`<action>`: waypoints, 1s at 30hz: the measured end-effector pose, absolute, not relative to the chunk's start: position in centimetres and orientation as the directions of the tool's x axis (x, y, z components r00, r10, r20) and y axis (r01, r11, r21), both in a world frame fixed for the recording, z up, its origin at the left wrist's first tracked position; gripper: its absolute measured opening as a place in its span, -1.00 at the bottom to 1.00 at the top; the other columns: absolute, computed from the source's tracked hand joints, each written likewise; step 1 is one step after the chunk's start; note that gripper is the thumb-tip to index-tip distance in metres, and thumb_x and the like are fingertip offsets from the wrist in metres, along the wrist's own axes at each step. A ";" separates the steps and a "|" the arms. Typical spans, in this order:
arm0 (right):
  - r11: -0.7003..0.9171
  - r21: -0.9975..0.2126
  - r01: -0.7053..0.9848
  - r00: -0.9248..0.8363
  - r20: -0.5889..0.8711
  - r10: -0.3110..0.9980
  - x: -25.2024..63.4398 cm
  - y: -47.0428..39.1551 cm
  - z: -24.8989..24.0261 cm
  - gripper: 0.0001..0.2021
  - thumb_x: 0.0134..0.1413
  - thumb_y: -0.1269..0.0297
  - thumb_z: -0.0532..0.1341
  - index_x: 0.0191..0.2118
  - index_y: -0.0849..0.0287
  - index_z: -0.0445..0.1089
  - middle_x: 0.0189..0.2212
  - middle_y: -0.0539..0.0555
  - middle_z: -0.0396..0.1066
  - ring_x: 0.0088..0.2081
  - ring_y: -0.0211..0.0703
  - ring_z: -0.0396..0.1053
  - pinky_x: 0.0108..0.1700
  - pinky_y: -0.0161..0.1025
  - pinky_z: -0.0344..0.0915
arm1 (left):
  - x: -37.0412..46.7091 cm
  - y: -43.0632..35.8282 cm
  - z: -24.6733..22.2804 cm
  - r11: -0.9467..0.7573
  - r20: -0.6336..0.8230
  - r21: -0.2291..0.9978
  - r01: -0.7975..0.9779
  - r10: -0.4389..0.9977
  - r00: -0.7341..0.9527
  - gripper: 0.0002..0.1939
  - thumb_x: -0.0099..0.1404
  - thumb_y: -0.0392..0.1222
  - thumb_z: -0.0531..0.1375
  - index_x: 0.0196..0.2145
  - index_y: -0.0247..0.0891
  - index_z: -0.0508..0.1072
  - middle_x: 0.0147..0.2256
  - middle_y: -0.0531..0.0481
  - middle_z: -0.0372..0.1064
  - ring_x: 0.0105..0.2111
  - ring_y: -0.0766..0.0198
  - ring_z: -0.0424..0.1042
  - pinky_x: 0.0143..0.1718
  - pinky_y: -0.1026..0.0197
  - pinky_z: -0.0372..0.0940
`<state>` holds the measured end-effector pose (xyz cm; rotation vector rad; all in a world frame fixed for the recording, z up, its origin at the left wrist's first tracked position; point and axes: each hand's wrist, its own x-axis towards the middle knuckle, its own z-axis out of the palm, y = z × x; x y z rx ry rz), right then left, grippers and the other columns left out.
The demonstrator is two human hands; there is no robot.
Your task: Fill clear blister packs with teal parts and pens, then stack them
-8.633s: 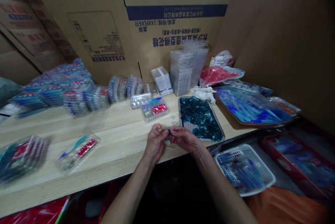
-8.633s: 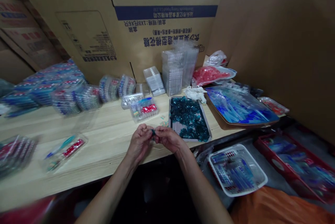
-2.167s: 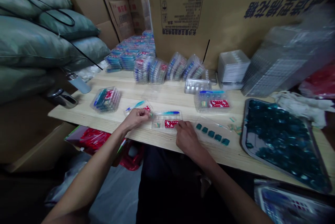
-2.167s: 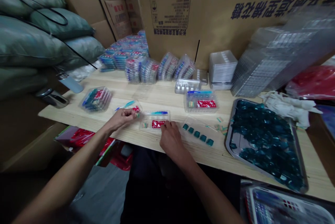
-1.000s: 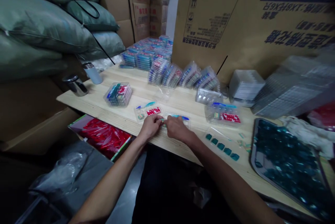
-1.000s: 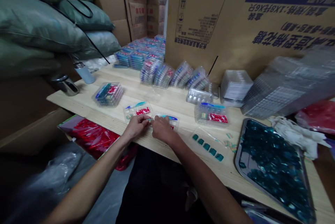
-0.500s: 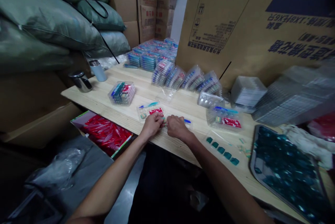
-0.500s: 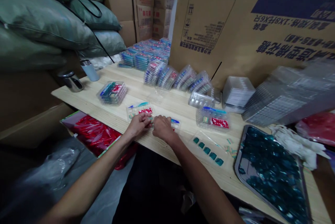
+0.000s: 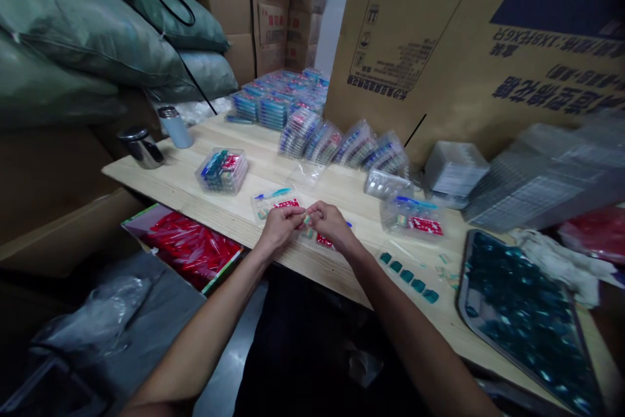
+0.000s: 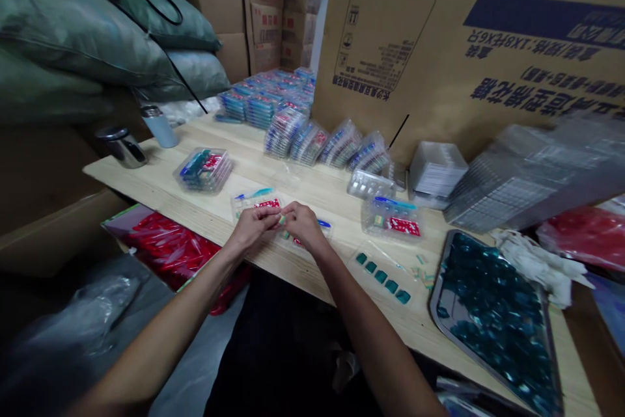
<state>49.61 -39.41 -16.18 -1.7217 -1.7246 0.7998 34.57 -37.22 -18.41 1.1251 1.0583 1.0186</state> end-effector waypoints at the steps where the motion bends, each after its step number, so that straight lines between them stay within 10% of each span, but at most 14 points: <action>1: 0.046 -0.667 0.744 -0.054 0.010 0.999 49.7 -39.8 -16.0 -0.76 0.12 0.49 0.07 -0.14 0.15 0.40 -0.45 -0.01 0.45 -0.38 -0.22 0.39 -0.30 -0.34 0.22 | 34.3 -37.1 -18.6 0.145 -0.129 0.985 -0.091 0.978 0.164 -0.68 -0.06 -0.19 0.42 -0.30 -0.34 0.60 -0.45 0.03 0.49 -0.49 0.35 0.41 -0.37 0.28 0.33; 8: 0.308 -0.144 0.940 -0.324 -0.109 0.940 49.6 -42.5 -15.9 -0.51 0.05 0.51 0.09 0.13 0.14 0.30 -0.04 0.24 0.35 -0.03 0.05 0.36 -0.05 -0.11 0.21 | 33.5 -37.6 -19.6 0.232 -0.220 0.972 -0.031 0.952 0.215 -0.80 -0.01 -0.34 0.33 -0.34 -0.37 0.57 -0.61 0.10 0.39 -0.61 0.39 0.31 -0.51 0.33 0.20; 30: 0.065 -0.528 0.846 -0.050 0.042 0.998 50.1 -40.3 -17.3 -0.78 0.18 0.42 0.08 -0.17 0.21 0.46 -0.20 0.15 0.48 -0.18 -0.14 0.40 -0.14 -0.27 0.22 | 32.8 -38.1 -17.5 0.344 -0.302 0.887 -0.308 0.937 0.176 -0.67 -0.15 -0.38 0.48 -0.35 -0.41 0.59 -0.44 -0.01 0.51 -0.49 0.41 0.43 -0.38 0.36 0.35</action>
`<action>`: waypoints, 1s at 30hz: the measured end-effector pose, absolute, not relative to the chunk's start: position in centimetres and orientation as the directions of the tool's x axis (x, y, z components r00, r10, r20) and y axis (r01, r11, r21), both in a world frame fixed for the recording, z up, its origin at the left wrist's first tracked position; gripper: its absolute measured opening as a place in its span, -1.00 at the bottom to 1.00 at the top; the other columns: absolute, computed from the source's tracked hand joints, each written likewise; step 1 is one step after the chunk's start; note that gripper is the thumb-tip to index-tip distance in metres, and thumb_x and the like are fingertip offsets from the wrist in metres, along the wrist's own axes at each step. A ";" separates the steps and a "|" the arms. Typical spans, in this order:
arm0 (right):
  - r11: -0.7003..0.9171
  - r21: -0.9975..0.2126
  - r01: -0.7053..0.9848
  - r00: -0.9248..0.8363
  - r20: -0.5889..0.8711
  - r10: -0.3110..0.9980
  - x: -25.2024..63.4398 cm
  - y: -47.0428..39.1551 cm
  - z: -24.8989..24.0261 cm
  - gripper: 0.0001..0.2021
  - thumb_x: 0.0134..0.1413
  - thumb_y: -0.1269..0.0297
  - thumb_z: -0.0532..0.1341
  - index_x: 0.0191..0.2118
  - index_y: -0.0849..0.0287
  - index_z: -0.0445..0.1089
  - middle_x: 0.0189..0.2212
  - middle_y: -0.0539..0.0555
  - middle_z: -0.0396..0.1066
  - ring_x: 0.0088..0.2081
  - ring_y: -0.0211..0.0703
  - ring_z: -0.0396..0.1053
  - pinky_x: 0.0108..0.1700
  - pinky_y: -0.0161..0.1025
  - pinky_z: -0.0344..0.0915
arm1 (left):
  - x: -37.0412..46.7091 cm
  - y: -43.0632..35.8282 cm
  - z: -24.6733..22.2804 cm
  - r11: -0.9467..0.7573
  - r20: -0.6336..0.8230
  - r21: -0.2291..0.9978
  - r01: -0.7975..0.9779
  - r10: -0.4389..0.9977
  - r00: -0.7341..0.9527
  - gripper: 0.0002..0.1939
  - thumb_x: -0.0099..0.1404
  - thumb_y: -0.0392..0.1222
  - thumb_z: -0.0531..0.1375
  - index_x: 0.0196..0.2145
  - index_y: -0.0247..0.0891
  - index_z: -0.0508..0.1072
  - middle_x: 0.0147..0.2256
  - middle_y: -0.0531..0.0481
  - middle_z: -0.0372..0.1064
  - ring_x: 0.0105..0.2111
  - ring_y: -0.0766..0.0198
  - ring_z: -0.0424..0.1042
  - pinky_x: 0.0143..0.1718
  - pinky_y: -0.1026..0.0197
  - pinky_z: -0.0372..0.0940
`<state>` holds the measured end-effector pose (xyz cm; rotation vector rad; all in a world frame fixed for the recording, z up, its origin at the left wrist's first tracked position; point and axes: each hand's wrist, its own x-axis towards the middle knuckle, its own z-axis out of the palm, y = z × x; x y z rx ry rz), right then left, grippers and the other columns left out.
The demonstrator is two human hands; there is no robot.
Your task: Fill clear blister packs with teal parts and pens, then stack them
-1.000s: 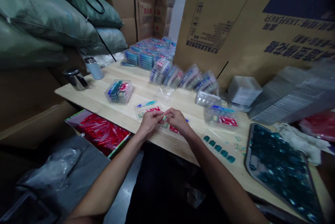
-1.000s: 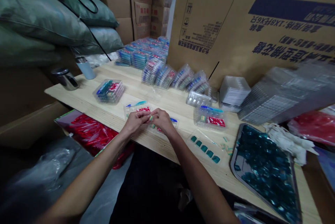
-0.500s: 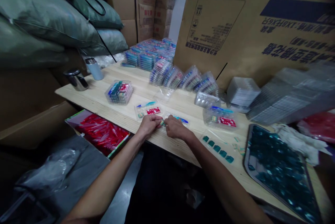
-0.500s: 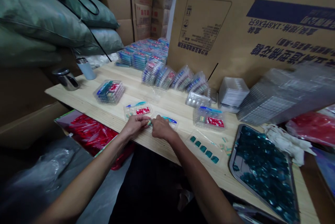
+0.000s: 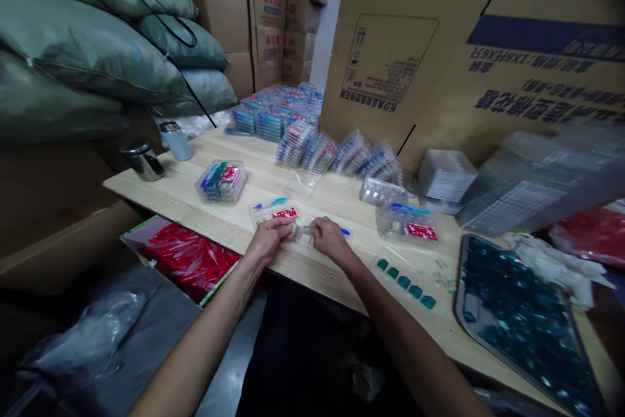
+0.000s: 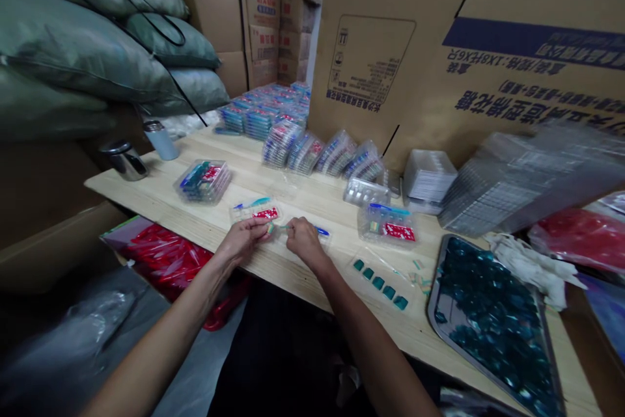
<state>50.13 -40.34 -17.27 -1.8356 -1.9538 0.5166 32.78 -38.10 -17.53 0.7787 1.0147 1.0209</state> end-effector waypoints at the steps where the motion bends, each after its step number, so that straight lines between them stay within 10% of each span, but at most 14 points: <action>1: 0.050 -0.585 0.809 -0.026 0.051 0.998 50.2 -40.3 -17.1 -0.79 0.17 0.41 0.08 -0.20 0.20 0.46 -0.27 0.11 0.49 -0.24 -0.15 0.40 -0.18 -0.29 0.23 | 32.7 -38.3 -17.2 0.338 -0.290 0.885 -0.319 0.938 0.189 -0.65 -0.15 -0.36 0.49 -0.32 -0.40 0.60 -0.43 -0.01 0.51 -0.48 0.41 0.44 -0.37 0.36 0.35; 21: 0.253 -0.856 0.451 -0.086 0.241 0.967 48.7 -44.0 -11.7 -0.94 0.15 0.40 0.09 -0.34 0.11 0.24 -0.46 -0.05 0.44 -0.46 -0.26 0.35 -0.36 -0.35 0.21 | 33.5 -40.1 -16.4 0.460 -0.191 0.643 -0.613 0.871 0.453 -0.66 0.03 -0.51 0.37 -0.19 -0.41 0.57 -0.32 -0.06 0.54 -0.42 0.45 0.51 -0.38 0.53 0.41; 30: 0.235 -0.656 0.717 -0.013 0.324 0.946 48.2 -45.1 -11.1 -0.89 0.13 0.49 0.08 -0.35 0.15 0.27 -0.42 0.05 0.44 -0.38 -0.18 0.38 -0.32 -0.31 0.16 | 34.4 -40.6 -16.1 0.383 -0.169 0.737 -0.557 0.902 0.398 -0.62 -0.01 -0.41 0.43 -0.17 -0.38 0.60 -0.28 -0.08 0.56 -0.37 0.44 0.51 -0.30 0.52 0.40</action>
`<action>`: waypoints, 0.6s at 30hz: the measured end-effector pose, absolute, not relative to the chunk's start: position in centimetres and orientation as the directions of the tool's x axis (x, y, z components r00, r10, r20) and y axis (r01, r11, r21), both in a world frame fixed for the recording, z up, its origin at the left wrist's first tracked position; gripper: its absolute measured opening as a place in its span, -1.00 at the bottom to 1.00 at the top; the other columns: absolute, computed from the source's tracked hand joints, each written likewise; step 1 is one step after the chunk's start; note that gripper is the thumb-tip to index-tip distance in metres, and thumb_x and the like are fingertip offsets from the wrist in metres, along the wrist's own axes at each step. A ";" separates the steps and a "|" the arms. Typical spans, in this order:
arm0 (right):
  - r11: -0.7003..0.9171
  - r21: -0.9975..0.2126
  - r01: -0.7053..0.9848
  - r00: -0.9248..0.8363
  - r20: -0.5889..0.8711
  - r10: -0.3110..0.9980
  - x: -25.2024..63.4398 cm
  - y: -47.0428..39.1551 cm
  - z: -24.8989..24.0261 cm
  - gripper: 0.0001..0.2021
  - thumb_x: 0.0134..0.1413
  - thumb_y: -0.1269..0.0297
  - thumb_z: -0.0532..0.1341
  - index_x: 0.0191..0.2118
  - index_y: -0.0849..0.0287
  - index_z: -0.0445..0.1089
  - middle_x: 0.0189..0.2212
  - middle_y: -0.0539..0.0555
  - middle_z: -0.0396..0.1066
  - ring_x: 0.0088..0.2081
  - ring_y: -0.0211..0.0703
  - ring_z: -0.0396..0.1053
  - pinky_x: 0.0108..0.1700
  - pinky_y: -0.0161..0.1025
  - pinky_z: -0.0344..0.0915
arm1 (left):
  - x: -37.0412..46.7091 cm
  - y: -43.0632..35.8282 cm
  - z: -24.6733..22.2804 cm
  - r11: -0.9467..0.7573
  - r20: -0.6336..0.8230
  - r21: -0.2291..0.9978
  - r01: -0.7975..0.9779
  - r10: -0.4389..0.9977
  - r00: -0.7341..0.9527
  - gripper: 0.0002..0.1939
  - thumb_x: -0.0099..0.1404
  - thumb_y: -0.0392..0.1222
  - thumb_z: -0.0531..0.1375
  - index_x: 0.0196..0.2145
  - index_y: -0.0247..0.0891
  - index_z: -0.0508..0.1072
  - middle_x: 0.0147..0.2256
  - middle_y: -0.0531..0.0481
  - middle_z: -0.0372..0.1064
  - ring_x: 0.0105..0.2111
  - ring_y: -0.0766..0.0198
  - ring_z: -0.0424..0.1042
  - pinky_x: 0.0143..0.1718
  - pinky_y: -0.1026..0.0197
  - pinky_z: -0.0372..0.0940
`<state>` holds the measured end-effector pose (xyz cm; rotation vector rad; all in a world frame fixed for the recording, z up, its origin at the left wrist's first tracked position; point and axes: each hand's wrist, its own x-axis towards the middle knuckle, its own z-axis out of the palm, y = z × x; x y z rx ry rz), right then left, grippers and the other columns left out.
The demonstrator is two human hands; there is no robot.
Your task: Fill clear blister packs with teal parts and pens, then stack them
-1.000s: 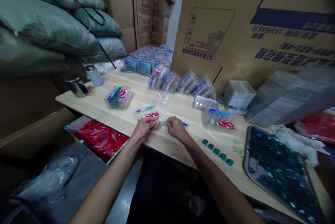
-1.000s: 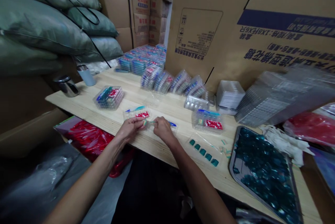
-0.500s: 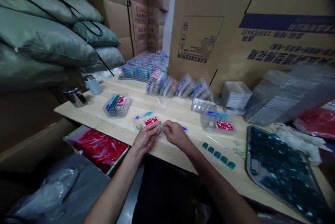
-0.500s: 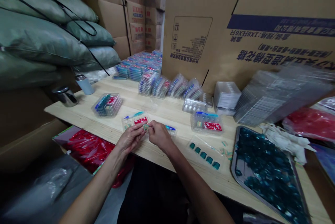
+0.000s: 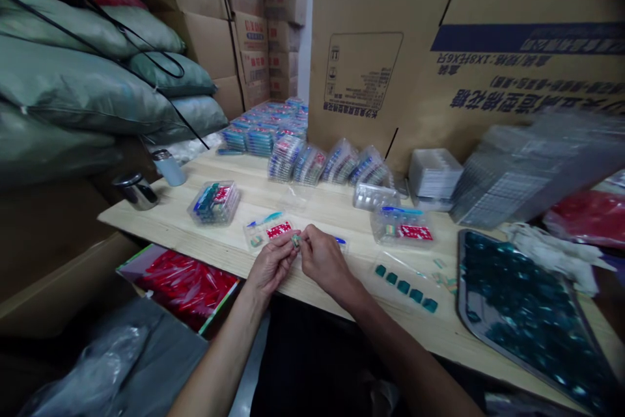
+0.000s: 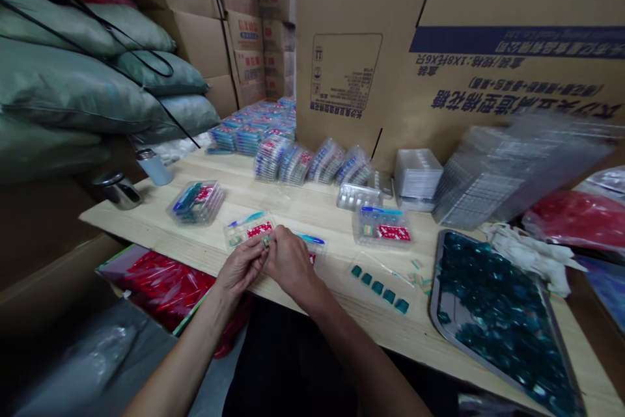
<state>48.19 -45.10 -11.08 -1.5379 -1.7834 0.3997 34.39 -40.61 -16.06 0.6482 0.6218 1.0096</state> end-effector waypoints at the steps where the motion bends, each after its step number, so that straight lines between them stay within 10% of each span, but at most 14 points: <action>1: 0.209 -0.628 0.750 0.005 0.321 0.947 48.2 -45.0 -11.1 -0.88 0.14 0.49 0.08 -0.36 0.16 0.29 -0.42 0.07 0.44 -0.38 -0.17 0.39 -0.32 -0.30 0.17 | 34.7 -40.7 -15.9 0.348 -0.171 0.764 -0.543 0.921 0.350 -0.62 -0.03 -0.38 0.45 -0.19 -0.38 0.60 -0.30 -0.08 0.56 -0.37 0.43 0.51 -0.29 0.50 0.40; 8: 0.152 -0.689 0.709 0.077 0.289 0.954 49.5 -44.4 -12.7 -0.70 0.20 0.47 0.05 -0.01 0.23 0.40 -0.27 0.11 0.53 -0.24 -0.16 0.46 -0.12 -0.29 0.28 | 35.0 -39.9 -15.3 0.094 -0.079 0.938 -0.335 0.995 0.058 -0.56 -0.12 -0.12 0.50 -0.24 -0.30 0.62 -0.27 -0.04 0.56 -0.40 0.38 0.46 -0.29 0.32 0.39; 18: 0.147 -0.513 0.846 -0.079 0.152 0.985 51.6 -46.1 -15.4 -0.64 0.09 0.57 0.06 -0.06 0.23 0.46 -0.16 0.19 0.43 -0.13 -0.08 0.37 -0.03 -0.21 0.24 | 33.7 -35.1 -15.2 0.058 -0.094 0.991 0.119 0.940 0.328 -0.67 -0.11 -0.19 0.46 -0.35 -0.35 0.58 -0.46 0.01 0.47 -0.46 0.33 0.38 -0.33 0.27 0.28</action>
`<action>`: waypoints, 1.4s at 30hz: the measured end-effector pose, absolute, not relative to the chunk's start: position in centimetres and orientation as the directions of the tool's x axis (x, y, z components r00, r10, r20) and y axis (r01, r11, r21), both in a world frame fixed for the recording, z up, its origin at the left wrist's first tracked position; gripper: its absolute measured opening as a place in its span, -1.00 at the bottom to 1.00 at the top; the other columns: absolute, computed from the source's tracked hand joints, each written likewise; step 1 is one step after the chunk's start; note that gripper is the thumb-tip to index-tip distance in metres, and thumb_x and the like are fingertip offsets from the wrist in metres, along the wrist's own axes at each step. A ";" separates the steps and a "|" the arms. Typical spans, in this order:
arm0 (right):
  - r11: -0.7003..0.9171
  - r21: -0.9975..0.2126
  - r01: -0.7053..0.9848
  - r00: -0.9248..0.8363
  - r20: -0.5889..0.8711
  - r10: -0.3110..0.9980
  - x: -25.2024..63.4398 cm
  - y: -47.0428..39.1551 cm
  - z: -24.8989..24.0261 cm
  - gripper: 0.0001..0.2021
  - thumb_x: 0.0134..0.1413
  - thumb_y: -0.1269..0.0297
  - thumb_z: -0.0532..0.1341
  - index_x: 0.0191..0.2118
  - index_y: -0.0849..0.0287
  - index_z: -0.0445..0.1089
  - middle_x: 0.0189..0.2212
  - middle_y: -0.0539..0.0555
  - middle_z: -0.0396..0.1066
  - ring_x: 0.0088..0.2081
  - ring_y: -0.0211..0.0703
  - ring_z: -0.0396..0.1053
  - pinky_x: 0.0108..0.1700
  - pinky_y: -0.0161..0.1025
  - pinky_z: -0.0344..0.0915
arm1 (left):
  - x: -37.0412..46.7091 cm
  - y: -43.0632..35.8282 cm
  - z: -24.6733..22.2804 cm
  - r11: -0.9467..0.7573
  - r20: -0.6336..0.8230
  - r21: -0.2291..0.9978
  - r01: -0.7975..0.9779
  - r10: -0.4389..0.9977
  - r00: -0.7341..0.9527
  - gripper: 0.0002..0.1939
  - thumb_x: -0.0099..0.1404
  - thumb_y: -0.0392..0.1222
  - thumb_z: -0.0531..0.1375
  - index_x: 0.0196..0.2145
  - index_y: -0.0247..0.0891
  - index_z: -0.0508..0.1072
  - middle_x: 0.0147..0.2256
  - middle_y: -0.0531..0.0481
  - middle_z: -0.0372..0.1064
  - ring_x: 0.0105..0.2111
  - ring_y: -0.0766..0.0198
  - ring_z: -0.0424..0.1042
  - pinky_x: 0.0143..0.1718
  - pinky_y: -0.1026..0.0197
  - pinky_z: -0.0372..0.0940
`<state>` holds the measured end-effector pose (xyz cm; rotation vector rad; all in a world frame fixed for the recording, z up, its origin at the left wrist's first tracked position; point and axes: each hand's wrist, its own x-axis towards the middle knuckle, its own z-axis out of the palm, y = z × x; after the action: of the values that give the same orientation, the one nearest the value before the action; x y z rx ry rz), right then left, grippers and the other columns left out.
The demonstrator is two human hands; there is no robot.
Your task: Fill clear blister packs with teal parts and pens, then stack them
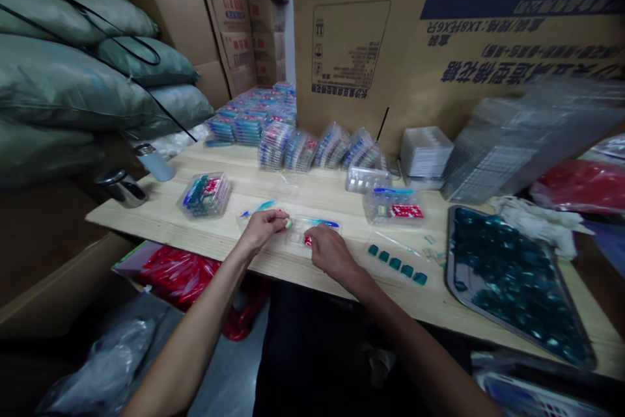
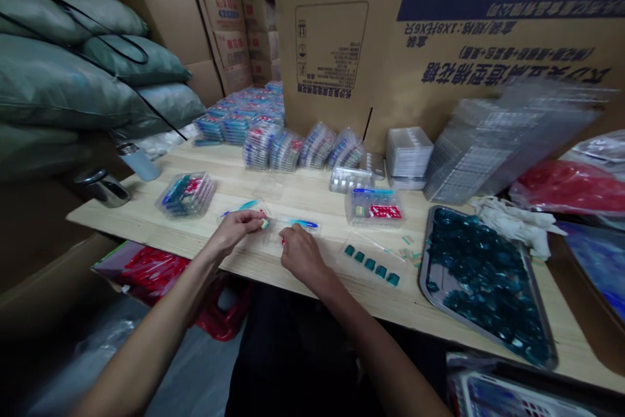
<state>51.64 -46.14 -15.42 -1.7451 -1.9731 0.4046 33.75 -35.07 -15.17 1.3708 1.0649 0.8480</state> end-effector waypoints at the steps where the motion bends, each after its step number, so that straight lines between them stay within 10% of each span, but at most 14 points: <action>1: 0.142 -0.500 0.854 -0.085 0.136 0.987 51.6 -46.1 -15.5 -0.65 0.10 0.57 0.06 -0.07 0.23 0.46 -0.17 0.20 0.42 -0.13 -0.08 0.37 -0.05 -0.22 0.23 | 34.1 -34.6 -15.3 -0.004 -0.070 0.980 0.198 0.928 0.366 -0.70 -0.09 -0.22 0.43 -0.33 -0.34 0.58 -0.48 0.03 0.46 -0.48 0.32 0.37 -0.36 0.28 0.26; 6: 0.135 -0.463 0.876 -0.110 0.081 0.991 51.8 -45.9 -16.1 -0.68 0.11 0.56 0.05 -0.11 0.23 0.47 -0.19 0.19 0.39 -0.17 -0.10 0.36 -0.11 -0.25 0.22 | 35.5 -32.9 -14.9 -0.478 -0.022 0.685 0.550 0.741 0.671 -0.84 0.03 -0.35 0.24 -0.41 -0.29 0.61 -0.47 -0.01 0.51 -0.43 0.24 0.41 -0.34 0.28 0.21; 11: 0.141 -0.447 0.883 -0.130 0.055 0.990 52.0 -45.9 -17.4 -0.72 0.11 0.57 0.05 -0.18 0.24 0.45 -0.24 0.18 0.37 -0.17 -0.10 0.33 -0.15 -0.26 0.21 | 35.9 -32.3 -14.4 -0.707 -0.096 0.517 0.483 0.513 0.853 -0.71 -0.01 -0.46 0.14 -0.42 -0.25 0.63 -0.42 -0.02 0.54 -0.40 0.25 0.43 -0.32 0.32 0.21; 26: 0.196 -0.443 0.875 -0.154 0.128 0.980 52.2 -46.1 -18.2 -0.66 0.11 0.60 0.05 -0.06 0.23 0.41 -0.16 0.18 0.35 -0.10 -0.09 0.28 -0.04 -0.22 0.19 | 33.0 -33.8 -16.8 -0.724 0.279 0.465 0.509 0.665 0.692 -0.72 0.27 -0.36 0.05 -0.19 -0.26 0.54 -0.25 -0.10 0.44 -0.21 0.19 0.41 -0.15 0.19 0.27; 32: 0.312 -0.294 0.903 -0.286 0.129 0.949 51.0 -45.5 -17.4 -0.65 0.18 0.53 0.02 0.01 0.18 0.39 -0.09 0.22 0.30 -0.08 -0.01 0.23 -0.07 -0.10 0.17 | 32.7 -36.1 -17.3 -0.747 0.205 0.449 0.491 0.621 0.757 -0.61 0.14 -0.49 0.02 -0.17 -0.30 0.54 -0.23 -0.13 0.42 -0.22 0.18 0.41 -0.17 0.19 0.31; 42: 0.212 -0.385 0.898 -0.156 0.171 0.973 54.7 -48.0 -15.0 -0.53 0.02 0.47 0.12 0.11 0.17 0.27 -0.08 0.17 0.29 -0.07 -0.02 0.24 -0.03 -0.11 0.22 | 34.9 -37.7 -16.7 -0.737 0.321 0.378 0.560 0.672 0.667 -0.62 0.15 -0.36 0.04 -0.16 -0.21 0.56 -0.18 -0.10 0.43 -0.22 0.14 0.43 -0.23 0.19 0.33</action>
<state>54.67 -47.97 -15.01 -1.7406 -2.1154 0.2712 34.94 -37.68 -16.67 2.6359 0.9929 0.6534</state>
